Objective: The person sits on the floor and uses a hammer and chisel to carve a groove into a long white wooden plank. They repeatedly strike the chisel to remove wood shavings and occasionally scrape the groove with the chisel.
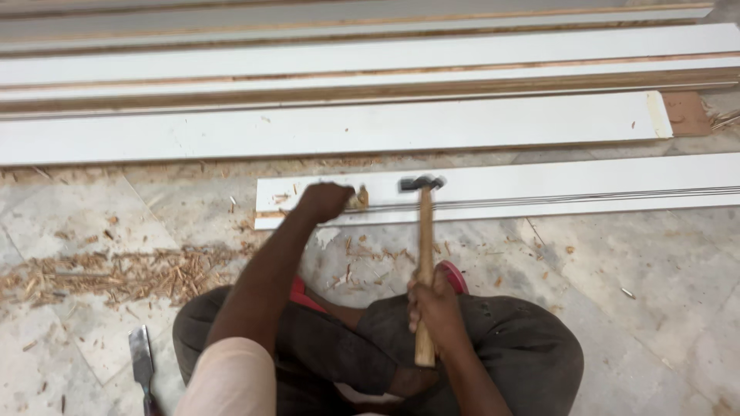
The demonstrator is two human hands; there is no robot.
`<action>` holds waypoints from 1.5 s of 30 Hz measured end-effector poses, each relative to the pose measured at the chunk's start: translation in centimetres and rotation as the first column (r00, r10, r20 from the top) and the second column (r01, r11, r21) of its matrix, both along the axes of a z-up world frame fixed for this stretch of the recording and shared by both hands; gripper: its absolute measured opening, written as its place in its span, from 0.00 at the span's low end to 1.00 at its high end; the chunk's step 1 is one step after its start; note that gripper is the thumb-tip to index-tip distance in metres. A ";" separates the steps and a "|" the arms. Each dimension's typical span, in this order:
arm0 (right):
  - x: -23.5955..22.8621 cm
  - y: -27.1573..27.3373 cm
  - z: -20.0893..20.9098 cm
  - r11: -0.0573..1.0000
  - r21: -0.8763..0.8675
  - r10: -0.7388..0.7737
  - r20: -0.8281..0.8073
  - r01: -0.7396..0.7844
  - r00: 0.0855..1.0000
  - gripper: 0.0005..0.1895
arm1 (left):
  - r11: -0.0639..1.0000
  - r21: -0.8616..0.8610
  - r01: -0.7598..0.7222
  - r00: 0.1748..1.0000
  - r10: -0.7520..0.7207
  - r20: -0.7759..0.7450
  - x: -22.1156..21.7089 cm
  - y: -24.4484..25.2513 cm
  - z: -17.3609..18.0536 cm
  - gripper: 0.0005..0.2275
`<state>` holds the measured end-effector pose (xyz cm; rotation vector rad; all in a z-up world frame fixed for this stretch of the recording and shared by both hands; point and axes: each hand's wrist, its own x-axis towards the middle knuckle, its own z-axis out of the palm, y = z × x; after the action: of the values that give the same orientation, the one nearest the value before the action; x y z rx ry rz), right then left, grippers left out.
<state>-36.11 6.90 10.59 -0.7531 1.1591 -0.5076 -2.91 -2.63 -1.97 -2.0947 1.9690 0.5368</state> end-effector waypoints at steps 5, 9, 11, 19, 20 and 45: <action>-1.1 -1.2 0.1 0.978 -0.114 -0.172 0.009 0.172 0.985 0.12 | 0.938 -0.298 -0.180 0.950 0.087 -0.301 0.0 1.5 5.5 0.16; -1.0 -0.7 -0.1 0.983 -0.080 -0.166 -0.002 0.165 0.986 0.14 | 0.888 -0.362 -0.285 0.887 0.101 -0.451 -1.9 2.0 7.4 0.15; -0.7 -0.5 0.2 0.990 -0.089 -0.115 -0.031 0.112 0.993 0.15 | 0.884 -0.370 -0.285 0.887 0.097 -0.452 -2.3 2.4 7.6 0.16; 0.8 -0.5 0.5 0.995 -0.103 -0.010 -0.161 -0.007 0.987 0.18 | 0.863 -0.369 -0.345 0.831 0.098 -0.547 -1.5 3.1 7.1 0.19; 0.9 -0.5 0.4 0.994 -0.109 -0.009 -0.165 -0.009 0.986 0.18 | 0.865 -0.366 -0.343 0.834 0.101 -0.543 -1.2 2.8 7.1 0.18; 0.4 -0.1 -0.1 0.979 -0.191 0.047 -0.143 -0.074 0.989 0.20 | 0.949 -0.302 -0.088 0.920 -0.038 -0.389 -3.7 0.4 6.5 0.14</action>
<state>-35.68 6.80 10.53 -1.0036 1.2217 -0.5304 -6.63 -2.26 4.49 -2.3506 2.3869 0.7394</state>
